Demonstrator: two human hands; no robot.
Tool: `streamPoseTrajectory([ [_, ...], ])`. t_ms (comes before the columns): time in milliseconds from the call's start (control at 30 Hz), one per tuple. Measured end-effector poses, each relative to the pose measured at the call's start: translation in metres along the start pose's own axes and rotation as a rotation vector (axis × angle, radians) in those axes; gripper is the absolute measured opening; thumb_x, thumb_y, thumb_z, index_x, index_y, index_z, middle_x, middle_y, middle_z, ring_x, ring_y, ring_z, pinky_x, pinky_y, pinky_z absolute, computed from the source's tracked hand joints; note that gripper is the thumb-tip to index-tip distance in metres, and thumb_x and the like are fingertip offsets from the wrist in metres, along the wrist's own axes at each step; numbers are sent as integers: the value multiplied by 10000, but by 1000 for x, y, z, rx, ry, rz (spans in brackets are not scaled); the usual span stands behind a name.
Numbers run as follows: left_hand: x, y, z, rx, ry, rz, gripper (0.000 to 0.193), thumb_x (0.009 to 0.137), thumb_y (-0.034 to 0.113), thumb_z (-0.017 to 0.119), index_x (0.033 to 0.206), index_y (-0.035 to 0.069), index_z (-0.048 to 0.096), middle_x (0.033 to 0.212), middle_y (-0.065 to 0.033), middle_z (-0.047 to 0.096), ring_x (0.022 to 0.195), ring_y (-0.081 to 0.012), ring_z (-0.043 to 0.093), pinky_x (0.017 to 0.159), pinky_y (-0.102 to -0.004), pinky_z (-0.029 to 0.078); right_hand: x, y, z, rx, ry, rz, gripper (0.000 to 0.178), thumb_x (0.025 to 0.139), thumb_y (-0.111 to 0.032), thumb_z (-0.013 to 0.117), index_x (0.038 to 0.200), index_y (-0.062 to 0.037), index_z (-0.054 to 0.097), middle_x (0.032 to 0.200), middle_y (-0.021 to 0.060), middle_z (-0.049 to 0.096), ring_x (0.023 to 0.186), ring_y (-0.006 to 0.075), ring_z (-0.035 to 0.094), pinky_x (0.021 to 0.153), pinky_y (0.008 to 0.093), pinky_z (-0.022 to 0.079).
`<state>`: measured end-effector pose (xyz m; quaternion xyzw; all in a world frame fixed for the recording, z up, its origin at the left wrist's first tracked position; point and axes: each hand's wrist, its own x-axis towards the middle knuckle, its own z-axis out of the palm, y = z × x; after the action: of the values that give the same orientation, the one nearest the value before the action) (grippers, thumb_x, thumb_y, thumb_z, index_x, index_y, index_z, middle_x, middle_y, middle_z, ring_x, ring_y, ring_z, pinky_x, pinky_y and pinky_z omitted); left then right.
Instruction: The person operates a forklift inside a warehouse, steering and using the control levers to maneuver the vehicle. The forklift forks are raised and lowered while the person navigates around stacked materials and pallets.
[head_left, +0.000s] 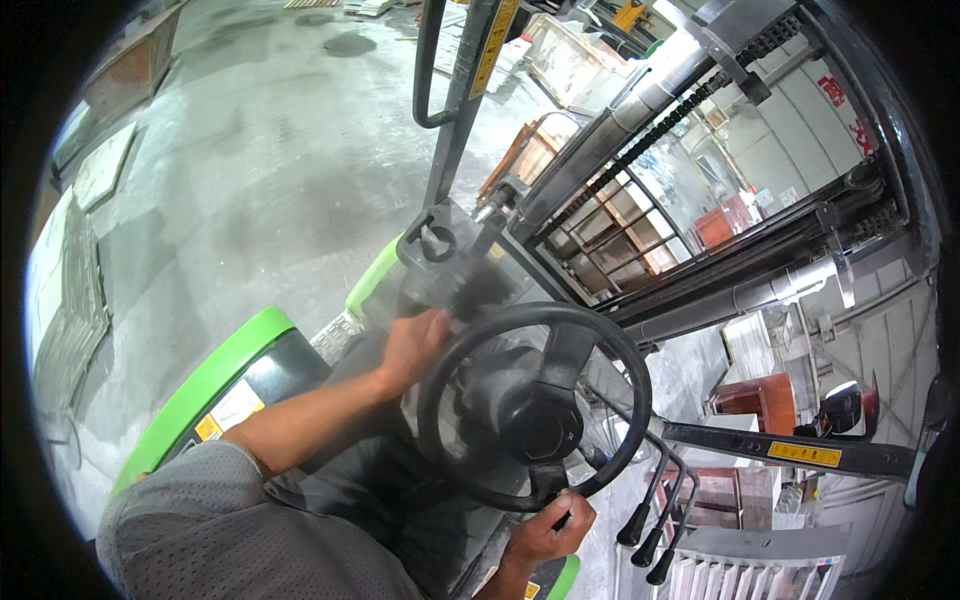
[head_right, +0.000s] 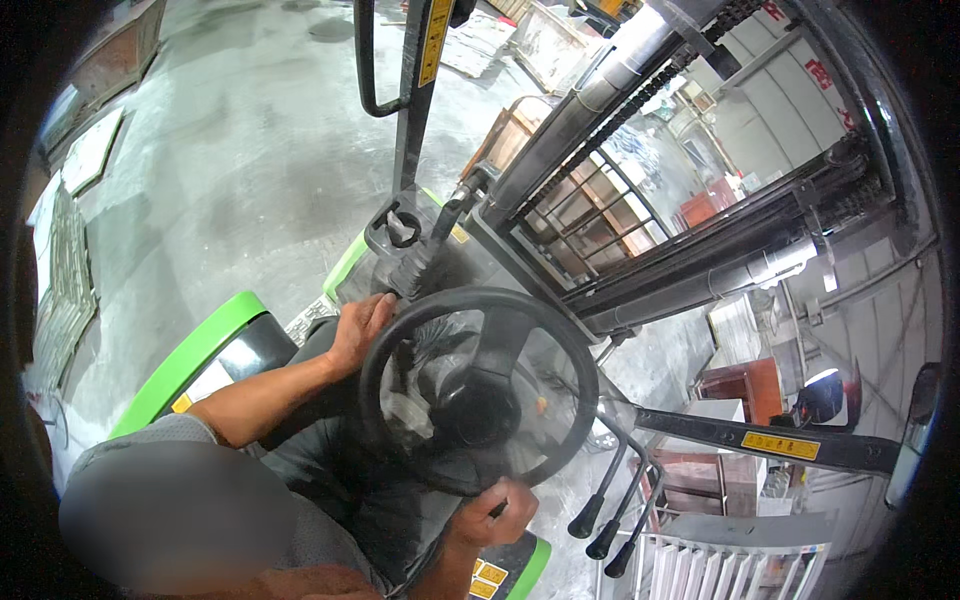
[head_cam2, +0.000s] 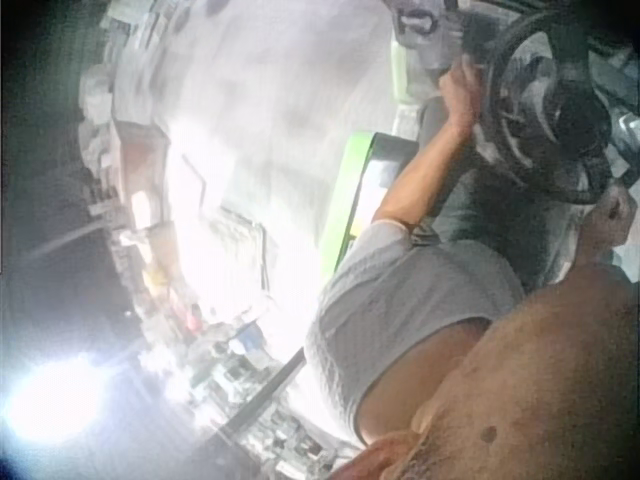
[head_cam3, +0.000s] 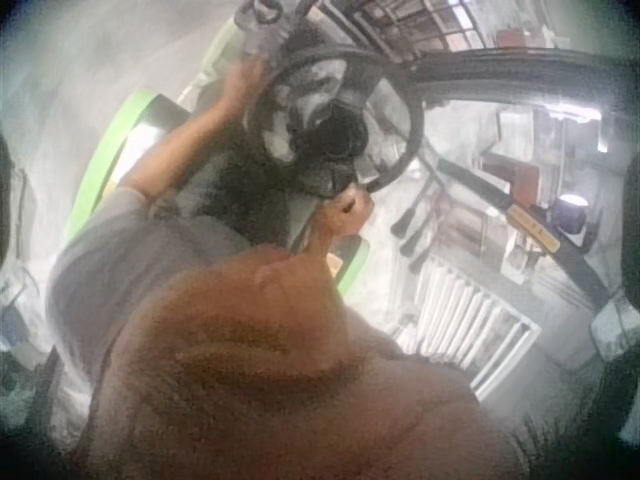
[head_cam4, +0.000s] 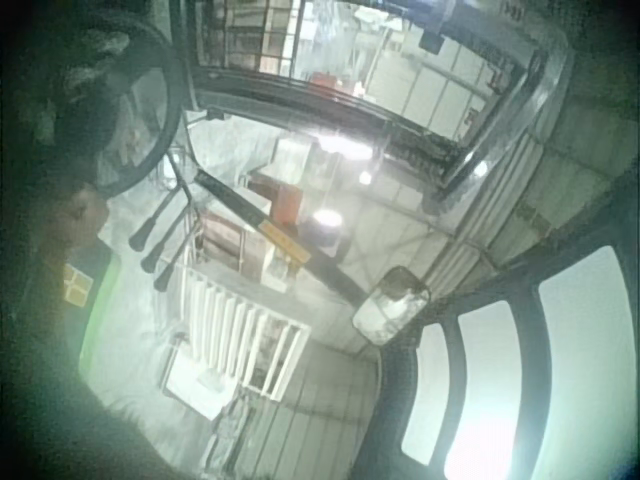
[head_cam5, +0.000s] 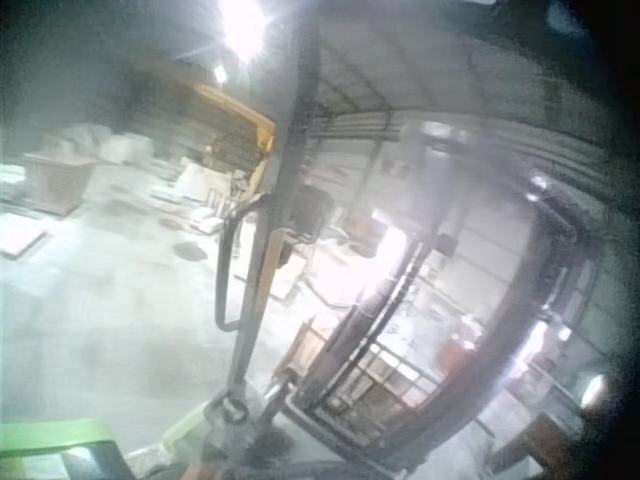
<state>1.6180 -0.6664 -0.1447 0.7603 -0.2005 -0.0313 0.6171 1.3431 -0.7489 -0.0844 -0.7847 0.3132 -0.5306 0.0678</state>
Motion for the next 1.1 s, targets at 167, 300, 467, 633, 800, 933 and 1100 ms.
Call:
streamPoseTrajectory([
  [167,-9,4,-8,-57,-16,-67,394,1008,319,489,871,-16,645,767,-249,639,740,-434,651,652,-459,489,15,0,-6,-41,-3,74,152,923,-81,543,822,18,597,780,144,600,710,318,574,658,411,469],
  [300,-21,3,-15,16,52,38,395,1004,321,490,862,-15,639,761,-243,642,741,-430,651,648,-459,489,43,-2,-9,-16,36,123,179,945,-102,551,829,31,583,801,128,599,728,282,568,670,379,457],
  [467,-24,2,-11,-29,46,-6,388,1005,323,478,869,-4,637,735,-229,639,745,-441,641,657,-466,487,105,-3,16,-10,100,33,252,991,-176,567,923,58,629,840,154,644,771,265,597,756,376,485],
  [633,-26,3,-9,4,58,-14,383,1001,323,480,873,-4,633,786,-236,645,783,-442,635,676,-475,487,153,-36,63,103,53,-67,171,946,-94,604,946,70,652,891,175,671,805,303,626,782,398,500],
  [800,-31,8,-6,-13,79,-5,385,1008,312,481,854,-17,611,801,-254,609,742,-437,600,662,-463,470,146,-96,108,197,-69,-236,69,890,-68,638,905,-1,648,830,132,601,774,336,590,697,420,479],
  [933,-31,14,8,-2,57,4,393,1011,314,489,853,-28,603,784,-269,592,745,-465,582,661,-449,463,103,-121,113,287,-255,-363,84,912,-102,626,911,-22,652,851,135,604,806,348,584,702,444,464],
  [1100,-34,12,6,-42,-1,21,419,1017,352,469,862,-14,603,758,-248,591,712,-420,577,677,-437,466,20,-118,71,319,-372,-466,102,869,-96,704,965,-67,692,878,63,606,783,280,604,681,422,489],
])
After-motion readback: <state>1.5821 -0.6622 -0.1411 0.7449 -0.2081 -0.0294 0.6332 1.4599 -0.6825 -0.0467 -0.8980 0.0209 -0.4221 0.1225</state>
